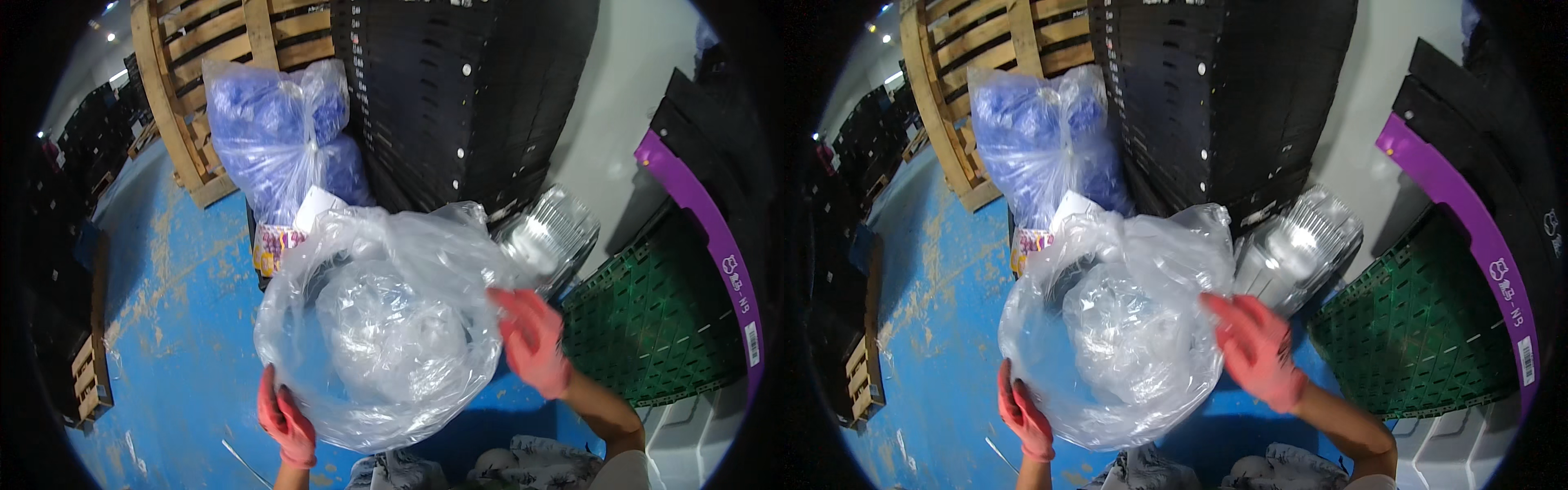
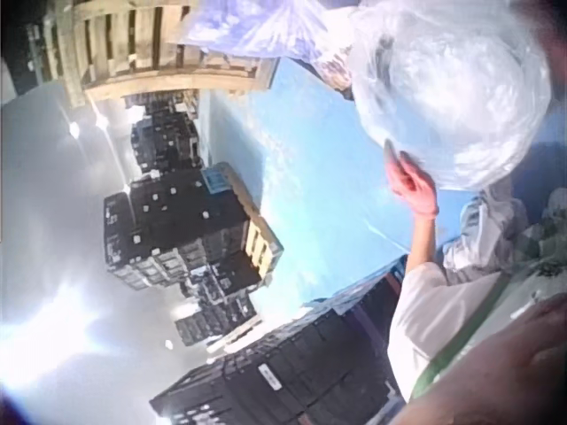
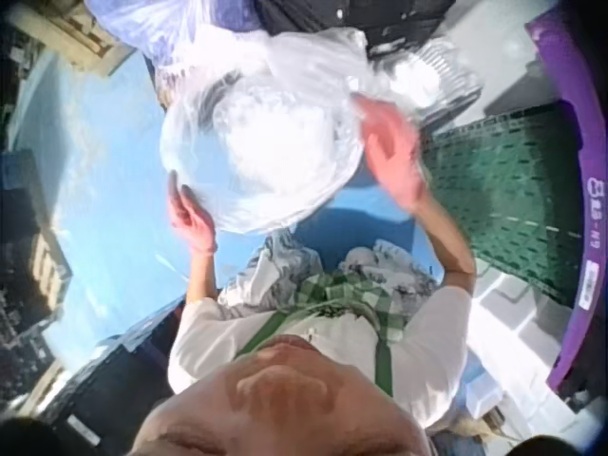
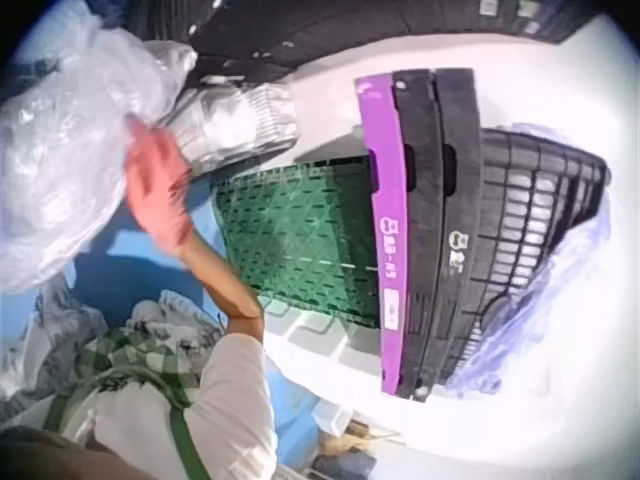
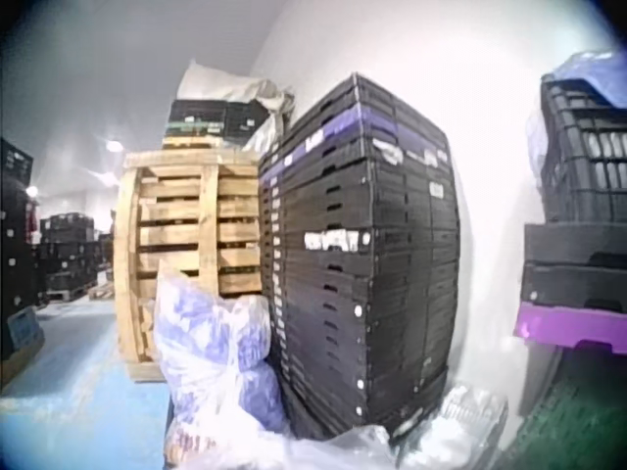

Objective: The person places grape bunches into clear plastic containers, seals them with a vacuum sealer, and stacks the finished packages in a crate. The person also uses shears to trim grape stems and handles empty containers and trays during the process.

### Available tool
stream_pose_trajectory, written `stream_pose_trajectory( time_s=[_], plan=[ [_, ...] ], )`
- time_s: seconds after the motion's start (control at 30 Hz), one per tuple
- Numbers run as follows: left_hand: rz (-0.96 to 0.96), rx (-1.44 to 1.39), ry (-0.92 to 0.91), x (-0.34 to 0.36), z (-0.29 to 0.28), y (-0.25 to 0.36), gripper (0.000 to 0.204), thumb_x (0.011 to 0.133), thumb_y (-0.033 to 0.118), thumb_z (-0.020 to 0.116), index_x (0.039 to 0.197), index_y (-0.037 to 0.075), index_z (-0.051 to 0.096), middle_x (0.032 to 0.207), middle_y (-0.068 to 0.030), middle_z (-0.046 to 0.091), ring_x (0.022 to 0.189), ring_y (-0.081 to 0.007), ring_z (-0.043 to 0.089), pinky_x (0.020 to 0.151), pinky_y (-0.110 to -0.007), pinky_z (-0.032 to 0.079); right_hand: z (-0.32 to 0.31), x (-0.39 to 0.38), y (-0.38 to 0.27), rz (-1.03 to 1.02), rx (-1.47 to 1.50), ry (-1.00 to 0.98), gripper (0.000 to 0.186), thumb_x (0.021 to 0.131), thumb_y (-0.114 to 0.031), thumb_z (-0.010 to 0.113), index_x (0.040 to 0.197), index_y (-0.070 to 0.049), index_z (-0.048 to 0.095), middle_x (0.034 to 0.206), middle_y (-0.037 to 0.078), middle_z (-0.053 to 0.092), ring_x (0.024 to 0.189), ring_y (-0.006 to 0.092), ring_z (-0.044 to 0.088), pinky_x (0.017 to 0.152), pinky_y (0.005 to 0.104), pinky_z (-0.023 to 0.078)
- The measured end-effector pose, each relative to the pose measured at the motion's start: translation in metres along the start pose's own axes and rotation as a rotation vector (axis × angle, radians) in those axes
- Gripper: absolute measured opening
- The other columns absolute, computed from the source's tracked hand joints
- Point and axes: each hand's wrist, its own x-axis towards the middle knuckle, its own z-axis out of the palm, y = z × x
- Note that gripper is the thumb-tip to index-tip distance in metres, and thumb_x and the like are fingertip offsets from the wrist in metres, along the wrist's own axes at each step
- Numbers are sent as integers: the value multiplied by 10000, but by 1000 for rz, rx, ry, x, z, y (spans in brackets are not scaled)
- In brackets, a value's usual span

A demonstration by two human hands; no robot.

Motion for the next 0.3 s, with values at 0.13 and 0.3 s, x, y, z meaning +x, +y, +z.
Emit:
stream_pose_trajectory(
  time_s=[0.13,0.3],
  plan=[
    [201,-116,-344,-7,15,22,490,788,13,543,1262,-42,435,1197,-183,503,1096,-284,473,915,-348,372,2,-4,-33,-167,90,-67,483,726,18,540,1193,-101,565,993,156,522,789,243,589,685,314,495],
    [36,-1010,-692,7,53,69,761,756,185,663,1376,1,263,1349,-147,370,1272,-299,318,1051,-362,222,31,19,-69,-710,79,-147,476,634,-146,675,1107,-127,631,1204,177,485,1023,362,539,857,417,477]
  ],
)
